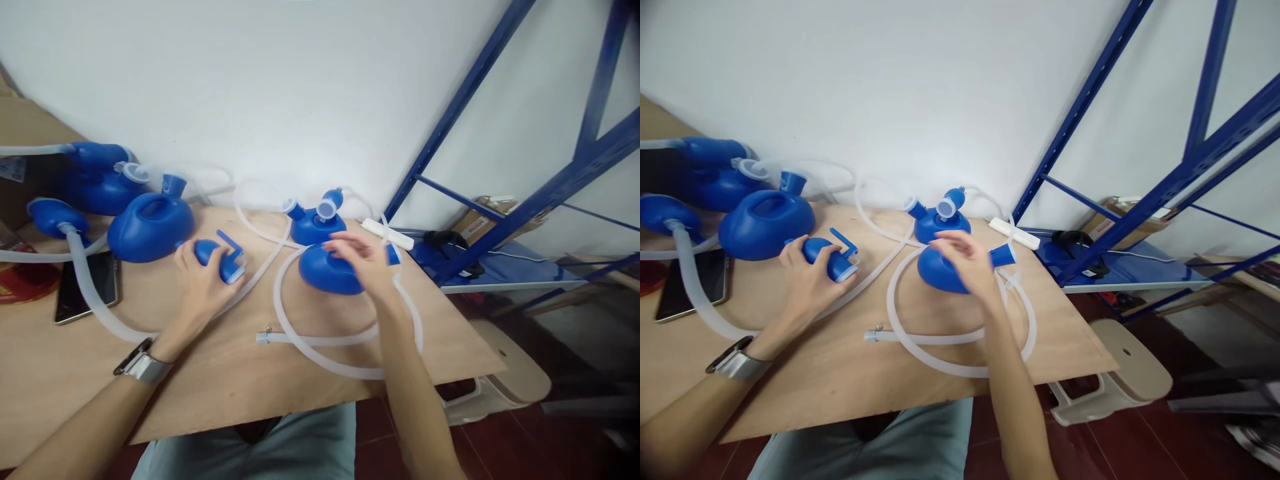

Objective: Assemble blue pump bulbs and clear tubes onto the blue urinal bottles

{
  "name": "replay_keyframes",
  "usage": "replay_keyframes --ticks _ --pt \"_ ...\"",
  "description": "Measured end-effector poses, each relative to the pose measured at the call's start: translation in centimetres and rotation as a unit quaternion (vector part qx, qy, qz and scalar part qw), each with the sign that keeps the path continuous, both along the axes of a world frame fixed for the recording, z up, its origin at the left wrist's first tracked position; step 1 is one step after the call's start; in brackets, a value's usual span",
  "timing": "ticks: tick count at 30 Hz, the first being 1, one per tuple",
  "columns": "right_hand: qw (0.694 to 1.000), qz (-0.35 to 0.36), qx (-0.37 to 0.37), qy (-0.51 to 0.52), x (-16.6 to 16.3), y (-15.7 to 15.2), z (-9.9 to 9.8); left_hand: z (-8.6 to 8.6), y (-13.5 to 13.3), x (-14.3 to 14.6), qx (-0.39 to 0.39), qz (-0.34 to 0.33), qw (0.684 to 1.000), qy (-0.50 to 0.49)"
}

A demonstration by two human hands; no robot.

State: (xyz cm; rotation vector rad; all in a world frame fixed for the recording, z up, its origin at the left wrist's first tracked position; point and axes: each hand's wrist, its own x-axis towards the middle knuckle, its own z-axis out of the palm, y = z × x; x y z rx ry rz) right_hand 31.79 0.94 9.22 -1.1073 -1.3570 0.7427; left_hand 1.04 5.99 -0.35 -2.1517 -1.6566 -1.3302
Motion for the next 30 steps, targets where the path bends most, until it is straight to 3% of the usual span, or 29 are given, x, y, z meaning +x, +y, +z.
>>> replay_keyframes --ticks 3,5,8,10,12,15,18,20,23,26,30 --pt "0.962 -0.251 0.045 -0.098 7.9 -3.4 -1.2 -0.5 0.9 -1.0 -0.04 0.021 0.999 -0.01" --pt "0.921 -0.336 -0.044 -0.19 12.6 -5.2 -4.1 -0.7 1.2 -1.2 -0.064 0.024 0.997 -0.019" --pt "0.897 -0.309 -0.197 -0.246 16.7 -6.5 -9.4 -0.9 1.4 -1.0 -0.124 0.013 0.992 -0.02" --pt "0.901 -0.272 -0.207 -0.269 17.4 -6.5 -11.9 -0.7 1.2 -0.7 -0.157 0.018 0.987 -0.014" --pt "0.903 -0.247 -0.182 -0.3 17.2 -6.1 -12.8 -0.4 0.7 0.0 -0.13 0.036 0.991 0.011" --pt "0.9 -0.251 -0.145 -0.325 17.3 -4.9 -12.0 0.6 -0.1 2.5 -0.033 0.002 0.997 0.072" --pt "0.898 -0.282 -0.115 -0.318 18.7 -4.0 -9.9 1.9 -0.1 7.1 0.001 -0.122 0.986 0.114" --pt "0.883 -0.327 -0.107 -0.32 19.9 -3.7 -8.4 2.8 0.5 11.0 -0.005 -0.194 0.972 0.13" --pt "0.859 -0.375 -0.082 -0.339 21.2 -3.4 -6.3 3.8 1.9 16.5 -0.043 -0.248 0.96 0.121" --pt "0.865 -0.322 -0.024 -0.384 21.2 -2.8 -5.1 4.1 3.0 20.0 -0.116 -0.262 0.952 0.111" --pt "0.862 -0.269 0.016 -0.43 19.7 -1.2 -4.7 3.5 3.4 21.7 -0.15 -0.26 0.948 0.108"
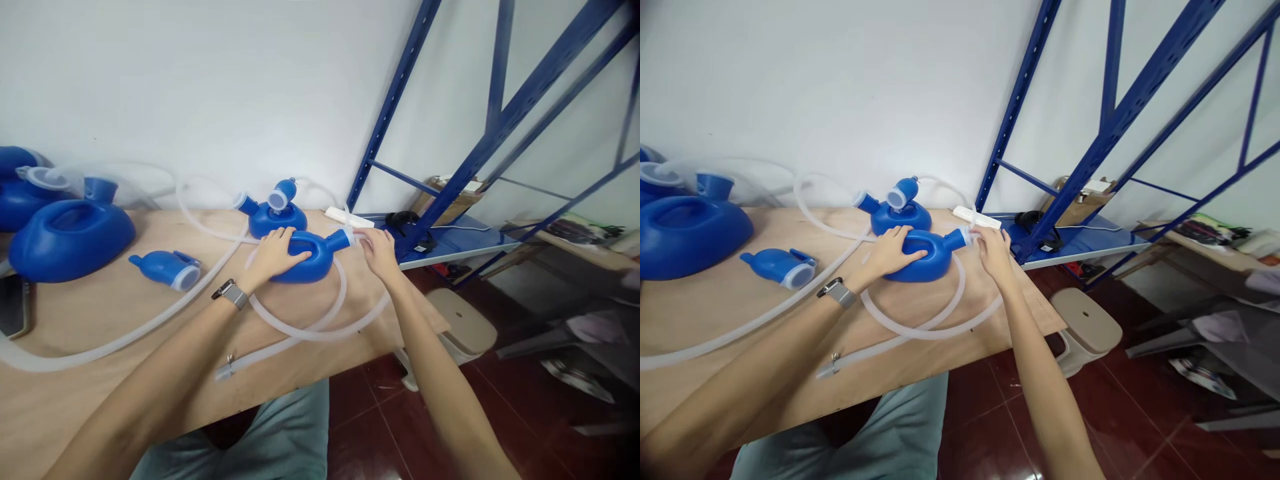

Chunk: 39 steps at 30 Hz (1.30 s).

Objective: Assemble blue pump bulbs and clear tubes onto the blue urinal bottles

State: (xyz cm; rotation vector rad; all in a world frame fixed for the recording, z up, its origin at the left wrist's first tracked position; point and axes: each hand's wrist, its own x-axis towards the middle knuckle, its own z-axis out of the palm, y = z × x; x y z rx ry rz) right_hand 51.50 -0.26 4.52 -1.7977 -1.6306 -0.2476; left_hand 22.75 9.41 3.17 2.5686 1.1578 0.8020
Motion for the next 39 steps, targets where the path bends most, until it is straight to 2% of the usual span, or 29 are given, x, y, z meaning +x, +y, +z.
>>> replay_keyframes --ticks 7,14,25,32,36,39 --pt "0.996 0.077 0.031 0.019 -2.3 2.0 -1.1 -1.2 0.4 -0.6 0.044 0.019 0.997 -0.054" --pt "0.993 0.076 0.091 0.02 -4.4 3.6 -2.6 -1.2 0.6 -1.4 0.057 0.023 0.998 -0.034" --pt "0.989 0.098 0.074 0.078 -4.5 4.9 -1.5 -0.5 -1.0 -1.2 0.058 0.067 0.996 0.007" --pt "0.984 0.156 0.024 0.077 -3.6 5.6 -0.5 -0.8 -2.2 -1.1 0.07 0.088 0.994 0.015" --pt "0.982 0.162 0.04 0.093 -3.8 5.7 -1.3 0.9 -2.3 -0.8 0.045 0.081 0.995 0.03" --pt "0.982 0.163 0.043 0.079 -4.2 5.8 -2.0 3.5 -1.2 0.1 -0.07 0.048 0.994 0.066"
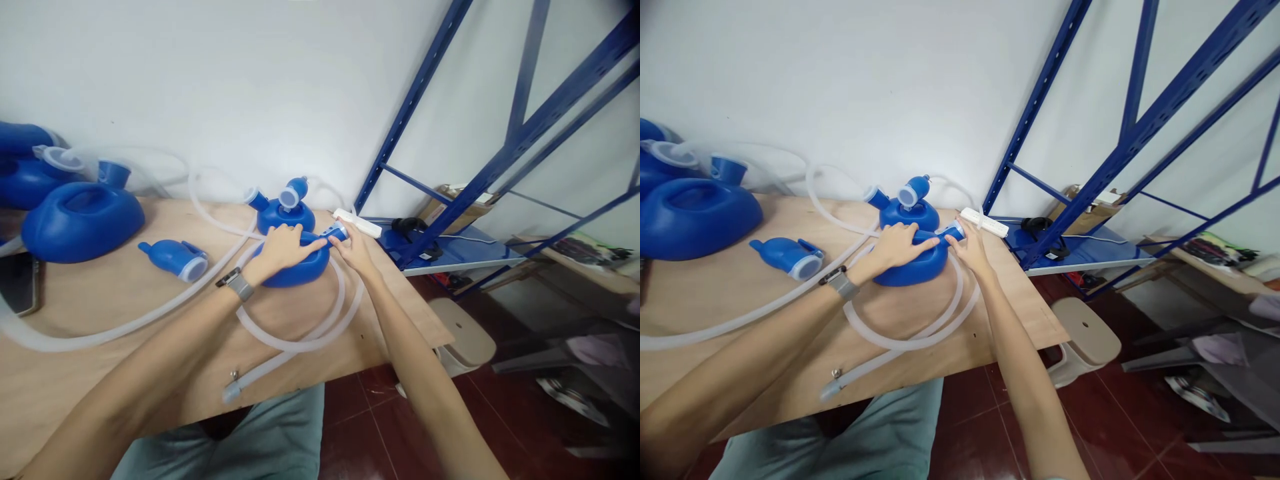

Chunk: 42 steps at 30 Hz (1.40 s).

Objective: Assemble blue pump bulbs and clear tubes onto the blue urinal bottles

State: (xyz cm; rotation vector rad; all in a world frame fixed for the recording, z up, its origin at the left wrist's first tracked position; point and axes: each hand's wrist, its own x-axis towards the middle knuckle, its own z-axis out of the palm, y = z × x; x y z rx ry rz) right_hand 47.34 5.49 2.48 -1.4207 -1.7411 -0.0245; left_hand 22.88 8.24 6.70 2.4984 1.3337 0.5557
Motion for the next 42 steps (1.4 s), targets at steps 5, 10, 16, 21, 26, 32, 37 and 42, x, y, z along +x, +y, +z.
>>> replay_keyframes --ticks 5,10,16,21,26,32,37,42 --pt "0.998 -0.055 0.006 -0.035 -1.7 -0.6 -1.5 3.1 2.8 2.1 -0.166 -0.026 0.985 0.05" --pt "0.977 -0.155 0.094 0.111 -4.8 -1.9 -3.4 2.9 3.8 2.6 -0.19 -0.022 0.979 0.067" --pt "0.965 -0.177 0.098 0.167 -5.0 -1.5 -3.6 2.2 3.9 2.9 -0.162 -0.005 0.984 0.068" --pt "0.957 -0.181 0.076 0.213 -4.4 -0.9 -4.0 2.6 4.3 3.4 -0.187 0.011 0.98 0.074" --pt "0.95 -0.219 0.069 0.212 -4.8 -0.6 -4.5 3.2 4.3 4.0 -0.21 0.027 0.973 0.088" --pt "0.958 -0.189 0.077 0.202 -5.7 -1.3 -3.5 3.0 4.2 3.3 -0.241 0.005 0.967 0.077" --pt "0.972 -0.153 0.099 0.149 -6.0 -2.3 -2.7 3.6 4.3 2.9 -0.307 -0.021 0.949 0.066" --pt "0.985 -0.105 0.051 0.125 -5.6 -1.8 -1.8 3.9 4.3 2.9 -0.334 -0.024 0.941 0.057"
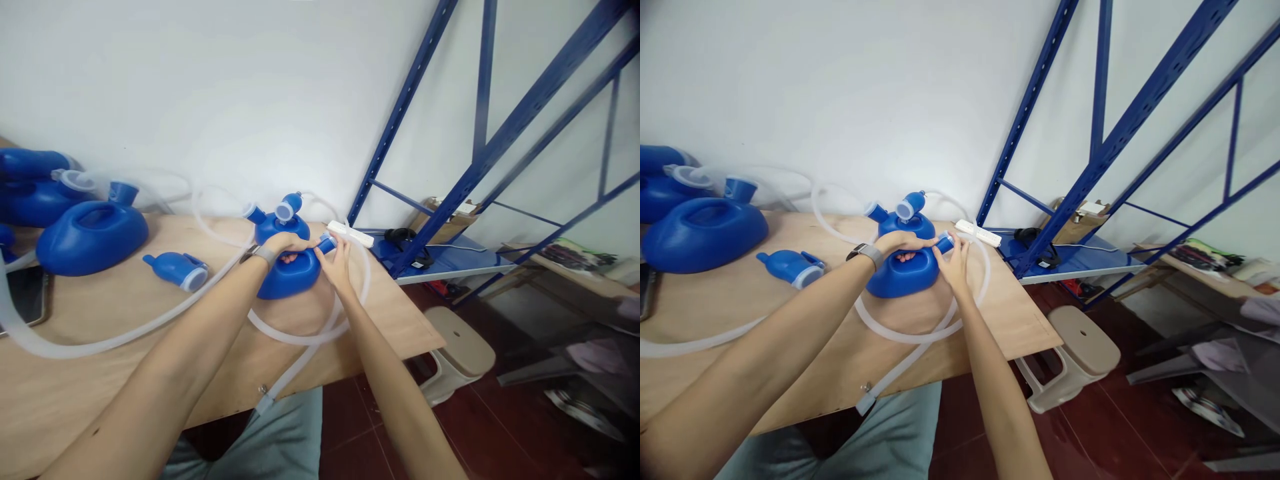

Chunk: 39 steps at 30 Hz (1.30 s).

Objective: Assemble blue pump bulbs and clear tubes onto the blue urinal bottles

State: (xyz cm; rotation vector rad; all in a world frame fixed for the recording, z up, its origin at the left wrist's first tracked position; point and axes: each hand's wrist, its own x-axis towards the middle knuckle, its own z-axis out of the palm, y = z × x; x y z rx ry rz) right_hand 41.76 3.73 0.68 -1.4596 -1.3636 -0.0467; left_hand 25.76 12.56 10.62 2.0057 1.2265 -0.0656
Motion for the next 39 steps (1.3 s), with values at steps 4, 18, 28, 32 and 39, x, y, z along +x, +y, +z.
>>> replay_keyframes --ticks 4,18,28,32,39 --pt "0.999 0.009 -0.006 0.036 0.2 0.8 0.2 -0.4 0.3 -0.2 0.005 -0.002 1.0 -0.011" --pt "0.992 -0.065 0.029 0.107 -1.2 2.7 -0.5 -1.2 0.2 0.2 0.016 0.013 0.999 -0.033" --pt "0.986 -0.119 0.022 0.118 -1.2 3.5 0.5 -0.9 -0.5 -0.7 0.04 0.003 0.998 -0.055" --pt "0.989 -0.099 0.029 0.111 -0.9 3.3 0.1 -1.1 -0.4 -0.8 0.049 0.002 0.997 -0.058" --pt "0.987 -0.101 0.039 0.116 -1.1 3.1 0.5 -1.1 -0.5 -0.8 0.065 -0.01 0.996 -0.057"
